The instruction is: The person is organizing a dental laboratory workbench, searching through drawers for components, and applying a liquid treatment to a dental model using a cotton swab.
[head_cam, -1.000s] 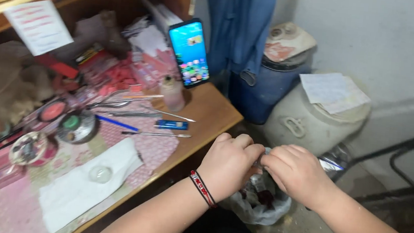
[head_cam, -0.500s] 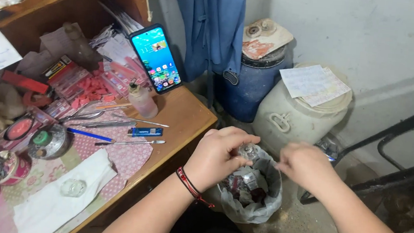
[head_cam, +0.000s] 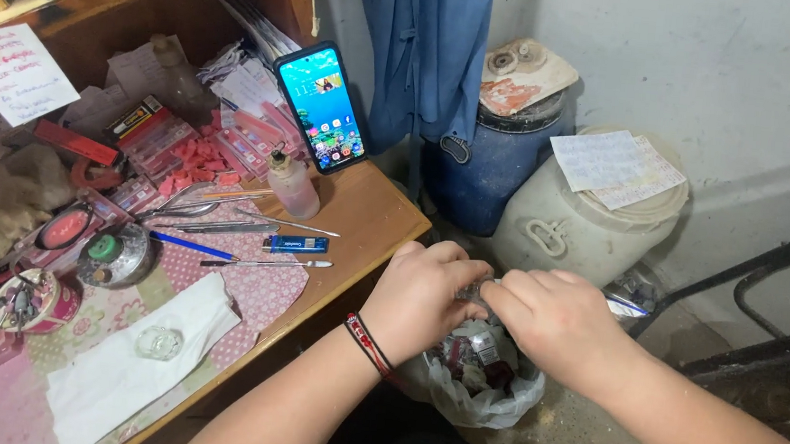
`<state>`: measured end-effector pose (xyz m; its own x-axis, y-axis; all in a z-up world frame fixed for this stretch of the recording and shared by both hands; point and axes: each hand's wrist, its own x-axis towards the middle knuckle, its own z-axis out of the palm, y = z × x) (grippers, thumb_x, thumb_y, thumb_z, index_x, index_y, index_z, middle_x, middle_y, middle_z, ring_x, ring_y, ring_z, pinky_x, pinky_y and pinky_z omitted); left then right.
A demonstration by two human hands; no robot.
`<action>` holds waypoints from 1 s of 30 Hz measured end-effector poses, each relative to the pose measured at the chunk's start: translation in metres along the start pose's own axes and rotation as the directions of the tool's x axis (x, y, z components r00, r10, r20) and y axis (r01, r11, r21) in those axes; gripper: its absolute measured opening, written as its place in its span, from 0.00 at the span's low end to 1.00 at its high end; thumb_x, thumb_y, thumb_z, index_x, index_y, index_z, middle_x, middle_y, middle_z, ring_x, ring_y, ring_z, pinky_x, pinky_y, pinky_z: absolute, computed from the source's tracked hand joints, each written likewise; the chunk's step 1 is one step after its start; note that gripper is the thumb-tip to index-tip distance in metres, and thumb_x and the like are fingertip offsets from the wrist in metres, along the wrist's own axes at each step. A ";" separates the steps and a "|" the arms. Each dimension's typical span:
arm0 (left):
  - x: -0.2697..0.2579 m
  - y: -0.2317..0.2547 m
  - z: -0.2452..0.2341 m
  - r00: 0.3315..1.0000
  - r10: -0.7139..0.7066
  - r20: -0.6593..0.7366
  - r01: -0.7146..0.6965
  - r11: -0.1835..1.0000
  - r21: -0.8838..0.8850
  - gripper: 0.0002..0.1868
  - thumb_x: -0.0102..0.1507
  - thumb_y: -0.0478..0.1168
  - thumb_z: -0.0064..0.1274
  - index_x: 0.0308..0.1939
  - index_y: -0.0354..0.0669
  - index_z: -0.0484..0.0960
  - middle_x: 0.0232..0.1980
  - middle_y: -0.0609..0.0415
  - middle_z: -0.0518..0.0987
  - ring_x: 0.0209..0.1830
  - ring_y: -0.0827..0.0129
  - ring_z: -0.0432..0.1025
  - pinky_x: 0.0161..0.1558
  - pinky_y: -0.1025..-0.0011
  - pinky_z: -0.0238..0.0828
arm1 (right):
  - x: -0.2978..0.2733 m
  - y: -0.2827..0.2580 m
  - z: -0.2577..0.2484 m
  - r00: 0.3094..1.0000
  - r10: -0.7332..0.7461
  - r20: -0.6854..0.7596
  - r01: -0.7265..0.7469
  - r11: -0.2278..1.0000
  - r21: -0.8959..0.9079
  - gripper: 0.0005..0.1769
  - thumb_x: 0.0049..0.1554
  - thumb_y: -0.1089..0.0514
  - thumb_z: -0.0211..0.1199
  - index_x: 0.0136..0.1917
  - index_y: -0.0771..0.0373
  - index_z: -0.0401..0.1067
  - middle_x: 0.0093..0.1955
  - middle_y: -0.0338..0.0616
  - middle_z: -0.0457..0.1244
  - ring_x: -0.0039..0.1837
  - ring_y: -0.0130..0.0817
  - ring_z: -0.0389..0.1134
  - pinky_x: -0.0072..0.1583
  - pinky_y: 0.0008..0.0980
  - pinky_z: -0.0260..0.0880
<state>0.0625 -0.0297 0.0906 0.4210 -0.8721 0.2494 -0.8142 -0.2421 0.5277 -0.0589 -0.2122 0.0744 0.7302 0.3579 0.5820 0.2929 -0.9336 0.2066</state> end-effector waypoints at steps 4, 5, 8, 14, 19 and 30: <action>0.001 -0.004 0.013 0.999 0.025 -0.037 -0.024 0.999 0.023 0.25 0.58 0.51 0.67 0.57 0.47 0.85 0.47 0.49 0.83 0.48 0.55 0.80 0.54 0.61 0.68 | -0.009 0.004 0.010 0.995 0.076 0.067 -0.079 0.996 0.040 0.06 0.60 0.59 0.58 0.50 0.50 0.74 0.35 0.28 0.59 0.35 0.29 0.66 0.39 0.29 0.69; 0.001 -0.005 0.019 0.998 0.029 -0.062 -0.027 0.999 0.034 0.26 0.58 0.50 0.67 0.58 0.47 0.85 0.47 0.49 0.83 0.47 0.55 0.80 0.54 0.61 0.68 | -0.011 0.005 0.011 0.988 0.111 0.105 -0.119 0.990 0.074 0.07 0.60 0.59 0.59 0.51 0.50 0.74 0.35 0.29 0.60 0.35 0.30 0.67 0.39 0.30 0.70; 0.003 -0.008 0.033 0.993 0.050 -0.107 -0.044 0.997 0.057 0.26 0.58 0.51 0.67 0.58 0.47 0.84 0.47 0.50 0.83 0.48 0.56 0.80 0.53 0.62 0.68 | -0.018 0.007 0.014 0.964 0.199 0.177 -0.225 0.964 0.140 0.09 0.60 0.58 0.59 0.53 0.50 0.75 0.35 0.29 0.61 0.36 0.32 0.69 0.39 0.31 0.71; 0.005 -0.006 0.045 0.979 0.105 -0.174 -0.087 0.990 0.112 0.25 0.57 0.47 0.69 0.57 0.46 0.84 0.47 0.50 0.82 0.48 0.57 0.79 0.53 0.62 0.67 | -0.024 0.004 0.013 0.884 0.376 0.279 -0.445 0.860 0.250 0.10 0.58 0.58 0.60 0.52 0.47 0.77 0.33 0.32 0.64 0.39 0.38 0.72 0.42 0.37 0.75; 0.006 -0.007 0.041 0.972 0.147 -0.185 -0.120 0.982 0.148 0.27 0.56 0.46 0.70 0.58 0.48 0.83 0.48 0.50 0.82 0.49 0.59 0.79 0.53 0.63 0.67 | -0.023 0.008 0.003 0.798 0.477 0.369 -0.593 0.728 0.343 0.07 0.57 0.55 0.63 0.49 0.45 0.78 0.32 0.31 0.68 0.39 0.36 0.74 0.44 0.37 0.76; -0.001 -0.005 0.013 0.954 -0.107 -0.279 0.043 0.973 -0.225 0.26 0.51 0.48 0.72 0.54 0.60 0.86 0.44 0.64 0.84 0.33 0.69 0.79 0.50 0.69 0.66 | -0.053 0.033 0.010 0.706 0.432 0.561 -0.425 0.892 -0.152 0.43 0.53 0.60 0.66 0.80 0.48 0.58 0.77 0.47 0.60 0.80 0.49 0.56 0.74 0.60 0.49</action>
<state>0.0613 -0.0331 0.0773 0.6000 -0.6881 0.4081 -0.6846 -0.1776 0.7070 -0.0816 -0.2613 0.0425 0.9885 -0.1394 0.0590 -0.1427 -0.9881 0.0566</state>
